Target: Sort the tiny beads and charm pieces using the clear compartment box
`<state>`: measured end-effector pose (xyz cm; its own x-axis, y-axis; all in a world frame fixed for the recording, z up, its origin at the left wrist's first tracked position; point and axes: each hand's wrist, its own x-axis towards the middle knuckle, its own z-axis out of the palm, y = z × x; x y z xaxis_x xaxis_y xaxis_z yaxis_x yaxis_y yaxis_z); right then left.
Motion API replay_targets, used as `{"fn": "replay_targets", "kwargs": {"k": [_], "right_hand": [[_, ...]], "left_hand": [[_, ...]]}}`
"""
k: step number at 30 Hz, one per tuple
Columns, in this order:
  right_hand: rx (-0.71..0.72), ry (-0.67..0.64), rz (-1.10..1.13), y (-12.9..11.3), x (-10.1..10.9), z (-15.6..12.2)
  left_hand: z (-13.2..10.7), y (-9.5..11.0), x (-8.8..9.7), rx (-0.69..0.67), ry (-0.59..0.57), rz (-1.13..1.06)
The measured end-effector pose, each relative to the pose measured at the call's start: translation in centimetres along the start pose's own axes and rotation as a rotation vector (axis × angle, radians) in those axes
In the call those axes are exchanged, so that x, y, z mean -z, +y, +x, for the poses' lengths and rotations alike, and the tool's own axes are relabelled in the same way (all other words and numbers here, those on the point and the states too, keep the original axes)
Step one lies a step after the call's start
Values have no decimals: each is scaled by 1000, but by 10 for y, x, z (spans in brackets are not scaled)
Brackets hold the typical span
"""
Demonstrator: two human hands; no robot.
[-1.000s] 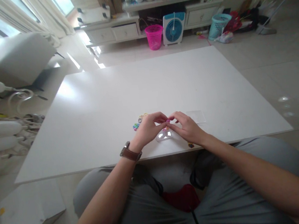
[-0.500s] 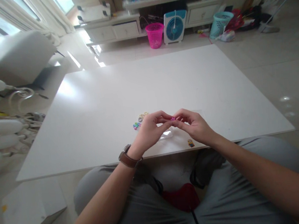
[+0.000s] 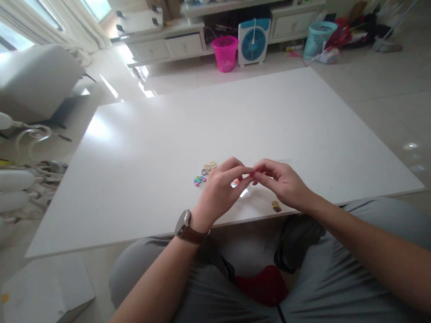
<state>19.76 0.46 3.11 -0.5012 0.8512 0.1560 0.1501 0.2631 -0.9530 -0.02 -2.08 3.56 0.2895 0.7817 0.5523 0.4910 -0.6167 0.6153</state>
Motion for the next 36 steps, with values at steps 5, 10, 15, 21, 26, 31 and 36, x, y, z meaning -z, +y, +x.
{"fn": "replay_targets", "kwargs": {"k": [5, 10, 15, 21, 26, 31, 36], "right_hand": [[-48, -120, 17, 9, 2, 2], [-2, -202, 12, 11, 4, -2], [5, -219, -4, 7, 5, -4], [-6, -209, 35, 10, 6, -3], [-37, -211, 52, 8, 7, -3], [-47, -202, 69, 6, 7, -1], [-42, -203, 106, 6, 7, -2]], "left_hand": [[-5, -14, -1, -186, -17, 144], [-7, -14, -1, -215, -47, 149], [-7, -12, -4, -181, 0, 37], [-6, -13, -7, -162, 30, -28], [-6, -13, -6, -147, 8, -18], [-7, -13, -6, -125, -10, 23], [-6, -12, -6, -107, 20, -18]]}}
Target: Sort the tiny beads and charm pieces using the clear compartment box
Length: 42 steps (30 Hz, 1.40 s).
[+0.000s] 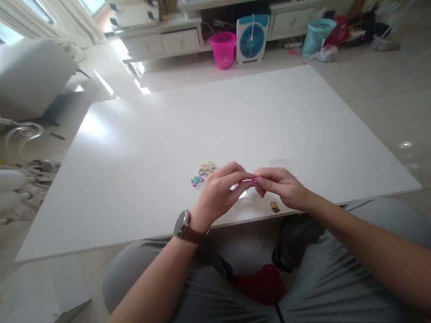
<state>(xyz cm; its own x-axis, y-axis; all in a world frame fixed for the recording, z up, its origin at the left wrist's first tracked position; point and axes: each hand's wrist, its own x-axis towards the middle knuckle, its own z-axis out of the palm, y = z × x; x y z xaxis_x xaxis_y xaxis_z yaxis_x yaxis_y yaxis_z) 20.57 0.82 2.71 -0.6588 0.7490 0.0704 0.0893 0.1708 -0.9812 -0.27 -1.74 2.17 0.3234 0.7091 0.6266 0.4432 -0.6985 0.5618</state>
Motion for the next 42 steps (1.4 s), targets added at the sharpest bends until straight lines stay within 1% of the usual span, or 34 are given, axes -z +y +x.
{"fn": "replay_targets", "kwargs": {"k": [3, 8, 13, 17, 23, 27, 32, 34, 37, 42], "right_hand": [[-5, 5, 7, 0, 0, 0], [-11, 45, -1, 1, -2, 1], [-12, 47, -11, 3, -2, 0], [-10, 59, -12, 4, -2, 0], [-32, 74, 11, 4, -5, 0], [-25, 80, 25, 4, -6, 0], [-30, 95, 21, 2, -5, 2], [-25, 116, 25, 2, -6, 3], [-16, 179, 54, 4, -6, 4], [-10, 261, 92, 12, -5, 6]], "left_hand": [[0, 0, -1, -8, 11, -15], [0, -2, -2, -31, 26, 27], [0, -3, -2, -29, 26, 47], [1, -1, -2, -1, 14, 36], [3, 2, -2, 39, 21, -42], [3, 2, -3, 36, 15, -49], [2, 1, -3, 67, 4, -48], [2, 1, -3, 82, 10, -44], [1, -1, -4, 91, 23, -44], [0, -2, -5, 103, -58, -38]]}}
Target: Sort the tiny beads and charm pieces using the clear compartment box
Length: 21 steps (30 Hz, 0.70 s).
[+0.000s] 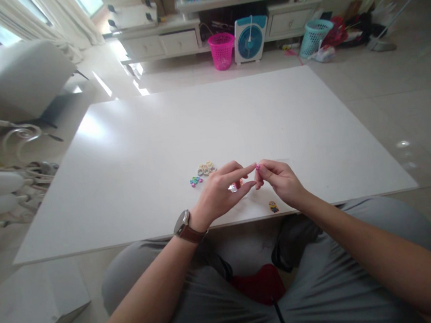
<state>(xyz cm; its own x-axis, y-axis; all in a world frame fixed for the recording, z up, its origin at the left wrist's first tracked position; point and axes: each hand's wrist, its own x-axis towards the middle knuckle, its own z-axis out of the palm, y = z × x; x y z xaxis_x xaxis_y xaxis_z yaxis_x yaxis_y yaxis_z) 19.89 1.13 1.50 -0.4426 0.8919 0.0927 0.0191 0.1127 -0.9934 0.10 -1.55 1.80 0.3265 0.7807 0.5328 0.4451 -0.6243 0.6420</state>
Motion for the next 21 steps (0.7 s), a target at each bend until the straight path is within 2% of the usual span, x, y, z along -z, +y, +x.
{"fn": "replay_targets", "kwargs": {"k": [11, 21], "right_hand": [[13, 18, 128, 9, 1, 1], [5, 34, 150, 8, -1, 1]], "left_hand": [[-1, 2, -1, 31, -117, -5], [-2, 2, 0, 32, -157, -16]]}}
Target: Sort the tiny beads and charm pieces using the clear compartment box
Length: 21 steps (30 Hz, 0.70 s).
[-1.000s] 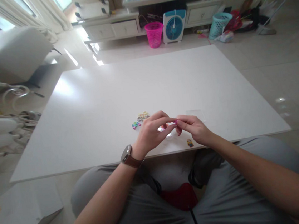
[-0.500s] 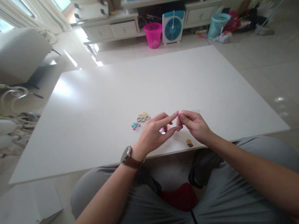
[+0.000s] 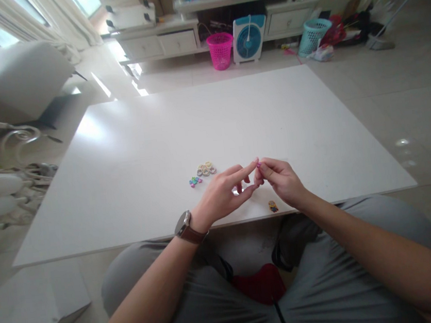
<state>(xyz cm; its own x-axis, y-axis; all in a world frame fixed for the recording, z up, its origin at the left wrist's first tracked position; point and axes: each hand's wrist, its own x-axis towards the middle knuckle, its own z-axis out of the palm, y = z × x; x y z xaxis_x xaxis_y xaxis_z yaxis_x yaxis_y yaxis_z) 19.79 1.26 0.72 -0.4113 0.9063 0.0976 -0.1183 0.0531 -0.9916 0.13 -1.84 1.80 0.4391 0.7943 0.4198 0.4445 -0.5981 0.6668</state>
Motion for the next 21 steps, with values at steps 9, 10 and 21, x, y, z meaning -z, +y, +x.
{"fn": "replay_targets", "kwargs": {"k": [9, 10, 21], "right_hand": [[-24, -27, 43, 2, 1, -1], [-25, -26, 47, 2, 1, -1], [-40, -30, 66, 4, 0, -1]], "left_hand": [[0, 0, 0, 18, -1, 3], [0, -1, 0, 18, 3, 3], [0, -1, -1, -8, 50, 32]]}}
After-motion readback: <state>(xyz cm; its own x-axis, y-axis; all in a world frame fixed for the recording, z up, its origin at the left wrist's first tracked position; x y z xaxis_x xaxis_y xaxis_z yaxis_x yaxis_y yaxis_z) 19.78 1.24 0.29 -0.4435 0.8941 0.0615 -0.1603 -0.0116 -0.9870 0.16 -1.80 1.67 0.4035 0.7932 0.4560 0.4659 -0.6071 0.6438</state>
